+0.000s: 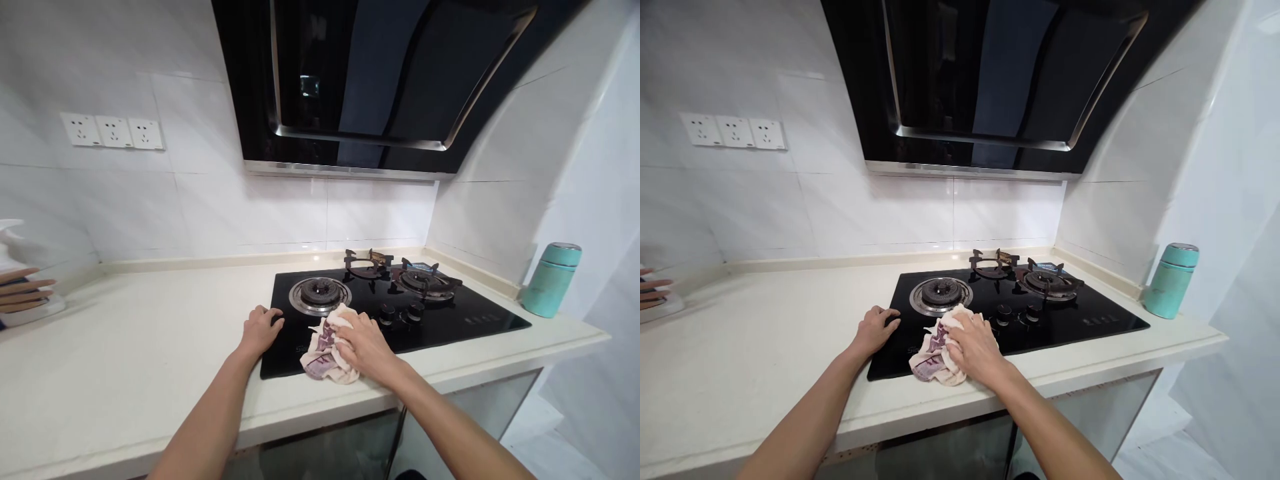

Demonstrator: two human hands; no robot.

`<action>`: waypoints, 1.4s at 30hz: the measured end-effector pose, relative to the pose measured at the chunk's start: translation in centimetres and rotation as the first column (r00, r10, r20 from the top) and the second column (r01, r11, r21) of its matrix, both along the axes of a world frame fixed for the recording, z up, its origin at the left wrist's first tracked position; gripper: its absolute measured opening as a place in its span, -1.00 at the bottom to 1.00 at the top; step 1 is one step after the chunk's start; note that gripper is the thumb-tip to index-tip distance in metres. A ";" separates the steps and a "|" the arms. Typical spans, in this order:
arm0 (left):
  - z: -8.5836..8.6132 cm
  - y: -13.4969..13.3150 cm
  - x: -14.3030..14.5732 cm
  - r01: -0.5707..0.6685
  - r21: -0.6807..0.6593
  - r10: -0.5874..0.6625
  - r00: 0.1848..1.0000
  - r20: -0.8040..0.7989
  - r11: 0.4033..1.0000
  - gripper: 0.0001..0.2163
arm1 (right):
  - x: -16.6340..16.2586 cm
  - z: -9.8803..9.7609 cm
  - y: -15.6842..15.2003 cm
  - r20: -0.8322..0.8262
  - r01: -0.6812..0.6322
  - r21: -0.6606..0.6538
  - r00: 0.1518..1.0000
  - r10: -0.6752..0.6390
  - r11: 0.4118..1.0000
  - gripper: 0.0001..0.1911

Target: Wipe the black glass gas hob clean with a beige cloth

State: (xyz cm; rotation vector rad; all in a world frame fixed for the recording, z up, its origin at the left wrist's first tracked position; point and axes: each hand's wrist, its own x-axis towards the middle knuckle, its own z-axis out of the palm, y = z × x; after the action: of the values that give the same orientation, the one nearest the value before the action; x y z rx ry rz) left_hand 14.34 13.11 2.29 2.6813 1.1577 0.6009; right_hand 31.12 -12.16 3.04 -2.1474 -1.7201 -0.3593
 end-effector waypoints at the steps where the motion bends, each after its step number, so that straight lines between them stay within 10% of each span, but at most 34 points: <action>1: 0.0 0.0 0.0 -0.002 0.002 0.002 1.000 0.002 1.000 -0.68 | 0.7 0.4 0.6 -0.031 -0.001 -0.009 1.000 0.000 1.000 -0.71; 13: 0.7 -0.5 0.0 -0.005 -0.045 0.007 0.999 0.039 0.999 -0.70 | 3.7 1.6 5.8 -0.090 0.266 -0.168 0.955 -0.284 0.949 -0.49; 28: -0.7 3.7 -0.3 0.073 -0.058 -0.058 0.973 0.223 0.996 -0.60 | -9.4 0.5 3.1 -0.051 -0.281 0.038 0.958 0.283 0.959 -0.67; 32: -0.4 3.6 -0.8 0.107 -0.071 -0.083 0.958 0.275 0.992 -0.59 | -6.2 -0.1 1.0 -0.079 -0.319 0.075 0.943 0.324 0.945 -0.70; 42: 0.0 3.3 -1.0 0.114 -0.095 -0.087 0.963 0.256 0.989 -0.51 | 9.6 -2.5 -12.1 -0.043 0.246 0.067 0.969 -0.243 0.967 -0.64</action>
State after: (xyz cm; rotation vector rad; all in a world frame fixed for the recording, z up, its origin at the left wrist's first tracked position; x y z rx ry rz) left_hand 13.35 16.40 2.26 2.4671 0.9517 0.8077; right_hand 40.76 -24.27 0.55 -2.3031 -1.4031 -0.4396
